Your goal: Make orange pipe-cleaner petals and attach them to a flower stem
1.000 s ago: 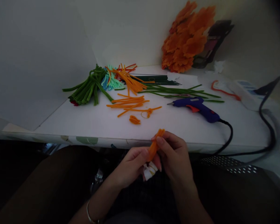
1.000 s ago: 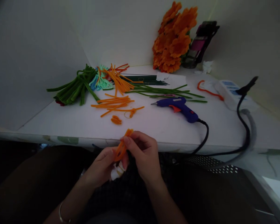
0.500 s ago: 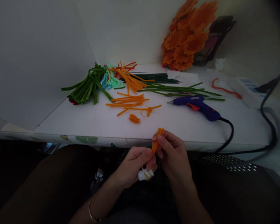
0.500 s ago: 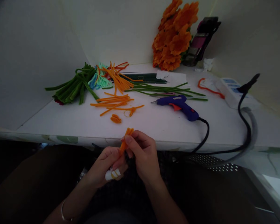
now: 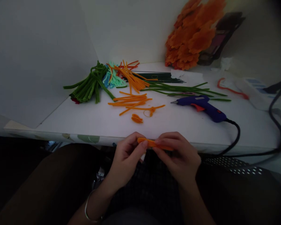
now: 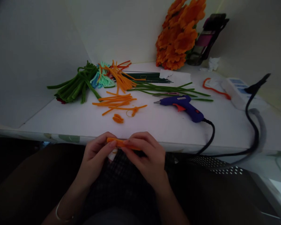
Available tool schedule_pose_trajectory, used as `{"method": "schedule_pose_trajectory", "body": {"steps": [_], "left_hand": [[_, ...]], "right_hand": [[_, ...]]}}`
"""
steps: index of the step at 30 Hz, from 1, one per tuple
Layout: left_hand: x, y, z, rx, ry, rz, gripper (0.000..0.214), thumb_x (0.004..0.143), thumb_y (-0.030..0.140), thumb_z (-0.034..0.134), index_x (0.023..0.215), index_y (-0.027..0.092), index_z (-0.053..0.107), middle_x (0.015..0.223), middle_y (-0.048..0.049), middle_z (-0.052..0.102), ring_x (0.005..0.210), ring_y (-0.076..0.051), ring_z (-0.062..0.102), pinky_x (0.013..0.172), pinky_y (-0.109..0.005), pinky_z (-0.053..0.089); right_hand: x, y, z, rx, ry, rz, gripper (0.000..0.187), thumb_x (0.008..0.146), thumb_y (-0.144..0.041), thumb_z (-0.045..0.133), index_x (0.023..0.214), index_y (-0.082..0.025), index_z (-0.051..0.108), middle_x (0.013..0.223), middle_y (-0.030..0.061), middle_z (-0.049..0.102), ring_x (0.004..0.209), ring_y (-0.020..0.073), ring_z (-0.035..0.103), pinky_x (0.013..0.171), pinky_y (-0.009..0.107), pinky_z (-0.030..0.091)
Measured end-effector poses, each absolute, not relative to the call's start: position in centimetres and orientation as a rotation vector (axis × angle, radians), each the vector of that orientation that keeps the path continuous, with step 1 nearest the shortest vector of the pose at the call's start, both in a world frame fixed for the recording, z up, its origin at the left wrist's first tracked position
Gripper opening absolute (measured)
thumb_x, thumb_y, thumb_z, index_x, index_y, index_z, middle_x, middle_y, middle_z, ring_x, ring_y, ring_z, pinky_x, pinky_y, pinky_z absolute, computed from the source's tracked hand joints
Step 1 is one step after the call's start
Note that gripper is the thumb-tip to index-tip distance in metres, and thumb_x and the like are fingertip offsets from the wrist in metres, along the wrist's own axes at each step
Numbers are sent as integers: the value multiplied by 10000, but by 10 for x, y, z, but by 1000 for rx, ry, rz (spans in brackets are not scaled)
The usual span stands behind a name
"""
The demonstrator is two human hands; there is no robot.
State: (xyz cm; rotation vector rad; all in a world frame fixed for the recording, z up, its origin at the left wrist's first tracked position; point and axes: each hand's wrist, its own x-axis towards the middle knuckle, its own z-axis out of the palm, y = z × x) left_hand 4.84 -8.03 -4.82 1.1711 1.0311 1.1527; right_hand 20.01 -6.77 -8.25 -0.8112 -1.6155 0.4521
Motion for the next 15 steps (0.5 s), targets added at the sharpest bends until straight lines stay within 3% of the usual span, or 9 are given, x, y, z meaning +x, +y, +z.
{"method": "schedule_pose_trajectory", "body": {"steps": [4,15], "left_hand": [[48,-78,-50,1294,1113,1122,164,849,300,565,752,173,603,611,24,506,522,-84,424,459,-185,356],[52,-74,-50,1196,1083,1165,112,824,263,577,785,176,636,679,7,553,600,-94,494,480,-159,428]], "right_hand": [[202,-65,-90,-804,-1787,90,400,759,-35,649,1059,-298,627,936,35,637,801,174,620,629,322,547],[200,-67,-83,-846,-1741,4,407,739,-19,665,1056,-274,655,894,42,644,786,183,618,628,336,547]]}}
